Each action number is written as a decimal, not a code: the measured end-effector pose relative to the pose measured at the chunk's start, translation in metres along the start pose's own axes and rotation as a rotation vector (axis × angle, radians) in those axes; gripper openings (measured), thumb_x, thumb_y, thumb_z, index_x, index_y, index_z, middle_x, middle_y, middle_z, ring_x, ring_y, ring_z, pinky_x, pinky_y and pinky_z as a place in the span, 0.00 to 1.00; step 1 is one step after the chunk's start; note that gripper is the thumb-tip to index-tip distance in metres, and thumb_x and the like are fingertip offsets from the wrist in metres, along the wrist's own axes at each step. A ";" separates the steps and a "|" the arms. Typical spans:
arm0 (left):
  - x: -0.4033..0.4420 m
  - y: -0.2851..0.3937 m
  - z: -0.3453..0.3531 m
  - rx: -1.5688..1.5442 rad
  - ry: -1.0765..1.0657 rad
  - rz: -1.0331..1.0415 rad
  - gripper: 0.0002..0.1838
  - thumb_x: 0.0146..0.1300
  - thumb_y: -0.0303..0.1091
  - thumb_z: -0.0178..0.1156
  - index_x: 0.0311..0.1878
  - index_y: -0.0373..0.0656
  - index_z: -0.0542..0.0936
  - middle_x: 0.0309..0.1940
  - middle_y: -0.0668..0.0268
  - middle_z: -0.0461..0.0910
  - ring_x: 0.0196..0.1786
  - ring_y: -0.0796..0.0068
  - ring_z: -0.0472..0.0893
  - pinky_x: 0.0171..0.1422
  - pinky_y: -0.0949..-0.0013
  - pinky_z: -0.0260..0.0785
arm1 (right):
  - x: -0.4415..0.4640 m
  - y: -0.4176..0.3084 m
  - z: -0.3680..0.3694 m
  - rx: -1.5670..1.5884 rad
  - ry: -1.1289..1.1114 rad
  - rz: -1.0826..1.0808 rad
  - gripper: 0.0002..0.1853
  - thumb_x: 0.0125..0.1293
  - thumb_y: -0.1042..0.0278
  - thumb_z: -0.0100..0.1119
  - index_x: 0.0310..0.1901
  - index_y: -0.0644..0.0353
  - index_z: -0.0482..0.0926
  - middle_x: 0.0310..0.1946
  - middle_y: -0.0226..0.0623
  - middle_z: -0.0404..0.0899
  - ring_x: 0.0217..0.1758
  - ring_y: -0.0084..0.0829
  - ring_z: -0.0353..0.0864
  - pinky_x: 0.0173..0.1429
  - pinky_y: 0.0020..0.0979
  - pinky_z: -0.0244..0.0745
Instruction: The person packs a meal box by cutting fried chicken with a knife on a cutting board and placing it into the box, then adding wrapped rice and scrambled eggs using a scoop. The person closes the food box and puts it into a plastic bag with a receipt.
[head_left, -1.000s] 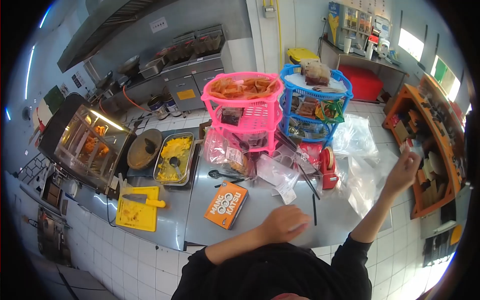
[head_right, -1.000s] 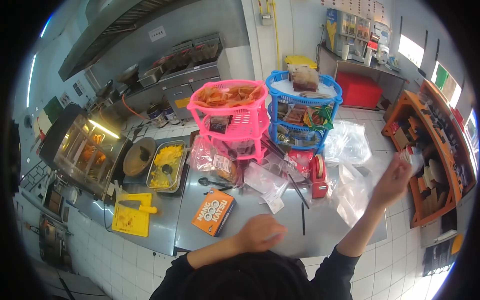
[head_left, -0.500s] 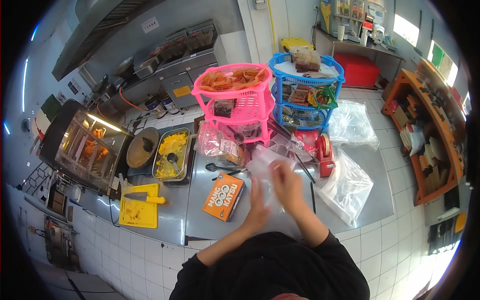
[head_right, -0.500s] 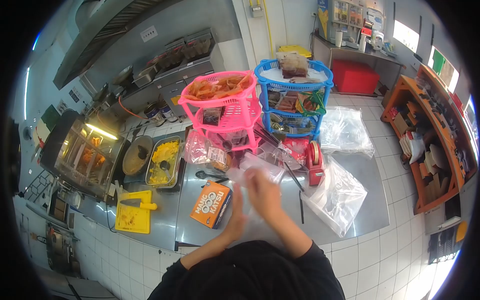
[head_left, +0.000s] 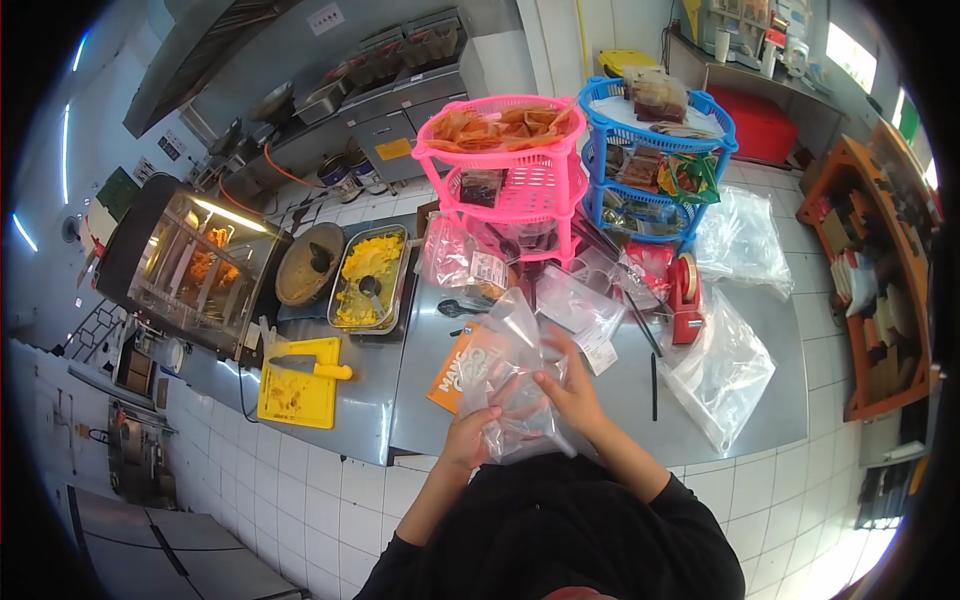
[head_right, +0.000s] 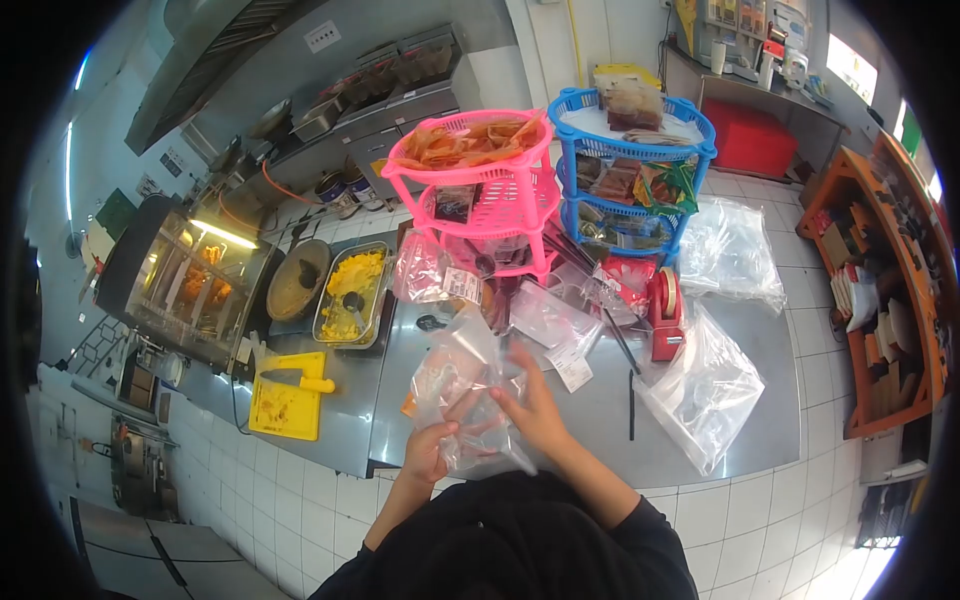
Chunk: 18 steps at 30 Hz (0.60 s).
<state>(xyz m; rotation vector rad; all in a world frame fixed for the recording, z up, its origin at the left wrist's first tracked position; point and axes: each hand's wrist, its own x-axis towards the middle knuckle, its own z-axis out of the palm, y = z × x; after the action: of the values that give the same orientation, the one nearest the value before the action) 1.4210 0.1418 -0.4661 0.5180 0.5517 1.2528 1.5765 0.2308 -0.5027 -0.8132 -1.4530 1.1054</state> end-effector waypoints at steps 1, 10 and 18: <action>0.000 0.000 0.002 0.050 0.086 0.009 0.38 0.61 0.24 0.46 0.75 0.47 0.46 0.73 0.53 0.53 0.66 0.40 0.66 0.58 0.38 0.69 | -0.006 0.005 -0.001 0.153 -0.104 0.226 0.18 0.65 0.60 0.60 0.51 0.63 0.78 0.49 0.41 0.74 0.51 0.30 0.73 0.53 0.33 0.71; -0.028 0.063 -0.050 0.422 0.732 0.263 0.31 0.54 0.23 0.51 0.65 0.35 0.65 0.47 0.58 0.78 0.33 0.75 0.80 0.35 0.72 0.75 | -0.011 0.052 -0.032 0.731 -0.146 0.921 0.07 0.67 0.66 0.59 0.43 0.58 0.79 0.31 0.25 0.78 0.32 0.17 0.76 0.38 0.16 0.71; -0.028 0.062 -0.072 1.929 0.888 0.639 0.17 0.56 0.25 0.61 0.51 0.40 0.77 0.45 0.62 0.80 0.42 0.75 0.79 0.49 0.72 0.70 | -0.024 0.040 -0.025 0.697 -0.347 0.716 0.06 0.59 0.73 0.67 0.34 0.63 0.80 0.28 0.29 0.79 0.29 0.19 0.75 0.34 0.23 0.72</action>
<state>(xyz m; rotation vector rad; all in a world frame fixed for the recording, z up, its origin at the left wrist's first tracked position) 1.3226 0.1338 -0.4784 1.8169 2.5469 1.1195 1.6020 0.2267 -0.5490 -0.6500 -0.9083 2.2236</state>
